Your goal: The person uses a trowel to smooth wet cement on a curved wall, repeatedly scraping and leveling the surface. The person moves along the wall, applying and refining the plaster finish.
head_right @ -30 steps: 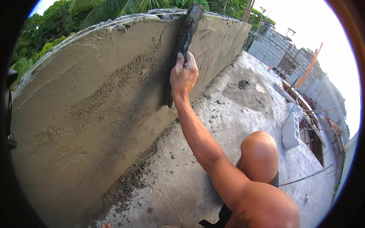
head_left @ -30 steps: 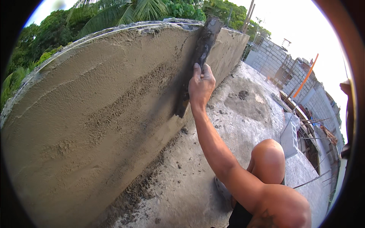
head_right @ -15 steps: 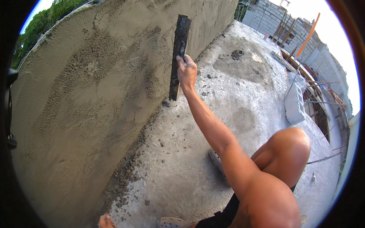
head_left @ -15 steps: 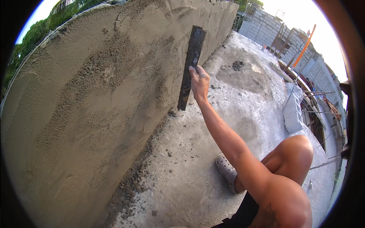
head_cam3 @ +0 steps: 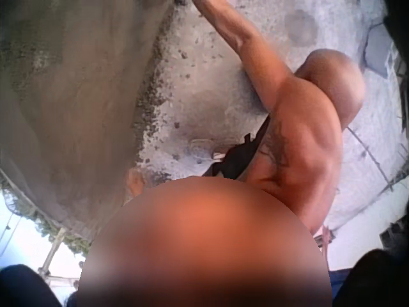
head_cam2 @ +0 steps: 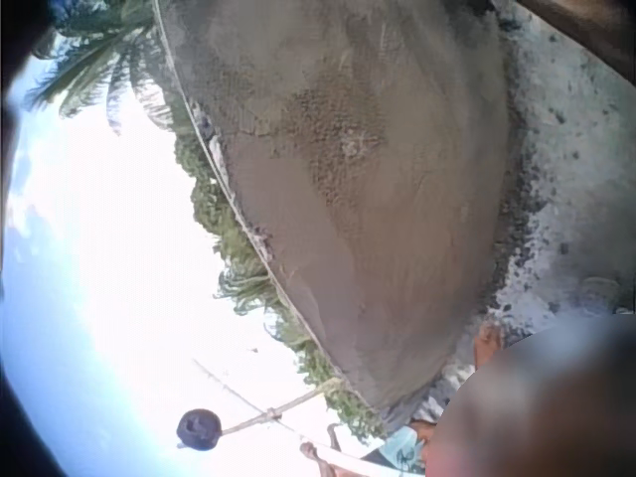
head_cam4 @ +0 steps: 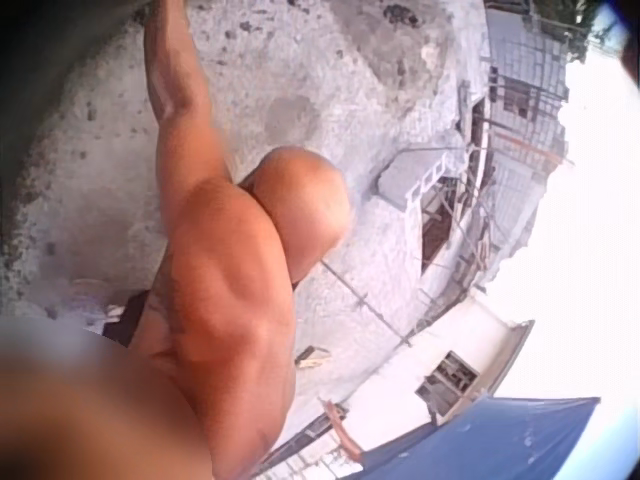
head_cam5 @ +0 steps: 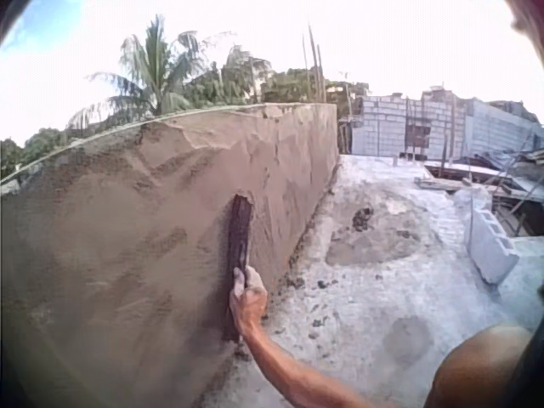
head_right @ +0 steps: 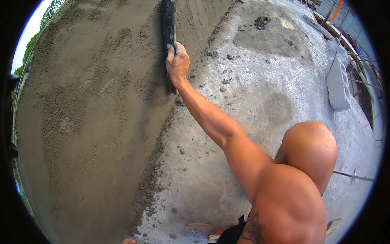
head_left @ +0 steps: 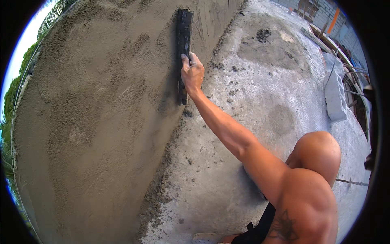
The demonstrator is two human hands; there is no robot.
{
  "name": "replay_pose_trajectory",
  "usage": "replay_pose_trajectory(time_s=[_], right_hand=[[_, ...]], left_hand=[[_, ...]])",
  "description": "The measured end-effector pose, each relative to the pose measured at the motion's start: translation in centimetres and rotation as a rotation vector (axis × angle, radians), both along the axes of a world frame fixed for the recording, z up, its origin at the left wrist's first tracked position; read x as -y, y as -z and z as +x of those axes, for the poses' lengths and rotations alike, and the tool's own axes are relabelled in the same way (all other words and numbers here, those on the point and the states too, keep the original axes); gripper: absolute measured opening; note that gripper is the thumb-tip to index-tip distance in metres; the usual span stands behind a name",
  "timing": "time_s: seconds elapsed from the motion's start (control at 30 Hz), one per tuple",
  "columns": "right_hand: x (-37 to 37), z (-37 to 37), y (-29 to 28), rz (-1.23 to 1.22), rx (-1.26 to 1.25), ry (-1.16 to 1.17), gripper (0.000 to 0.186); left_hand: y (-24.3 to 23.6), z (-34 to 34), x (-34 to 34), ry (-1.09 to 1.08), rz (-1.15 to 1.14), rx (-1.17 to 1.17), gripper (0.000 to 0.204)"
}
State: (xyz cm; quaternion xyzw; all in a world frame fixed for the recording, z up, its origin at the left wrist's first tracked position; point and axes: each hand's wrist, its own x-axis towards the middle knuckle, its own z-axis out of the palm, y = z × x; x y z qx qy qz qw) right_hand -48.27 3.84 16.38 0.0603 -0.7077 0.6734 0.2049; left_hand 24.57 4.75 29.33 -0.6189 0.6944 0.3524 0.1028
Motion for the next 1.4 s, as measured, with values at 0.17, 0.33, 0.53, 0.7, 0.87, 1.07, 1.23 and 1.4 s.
replay_pose_trajectory(time_s=[0.17,0.33,0.53,0.7,0.87,1.07,1.23,1.4], right_hand=[[1.1,12.2,2.7,-0.044,-0.003,-0.12,0.018],[-1.1,18.0,3.4,-0.09,0.075,-0.421,0.023],[-5.0,0.7,0.2,-0.008,0.028,-0.145,0.024],[-2.8,-10.8,-1.8,0.119,-0.111,0.144,0.029],[-1.3,-3.8,-1.8,0.104,0.007,0.07,0.027],[0.4,9.1,-0.3,0.062,-0.021,-0.095,0.019],[1.7,18.0,0.6,0.1,-0.062,-0.227,0.029],[0.8,23.5,0.3,0.124,-0.253,-0.348,0.046]], left_hand=[[-1.2,-2.9,-1.0,0.146,0.02,0.227,0.024],[-0.8,-11.2,-1.4,0.222,0.005,-0.063,0.023],[-1.2,-13.8,0.2,0.263,-0.144,-0.072,0.025],[4.6,-8.3,2.1,0.194,-0.159,-0.13,0.024],[9.1,-4.4,3.1,0.429,-0.096,-0.079,0.023],[8.4,-3.8,2.9,0.225,-0.008,-0.082,0.025],[10.6,-7.1,3.9,0.141,0.026,-0.276,0.02],[11.2,-13.3,3.5,0.13,0.148,-0.296,0.022]])
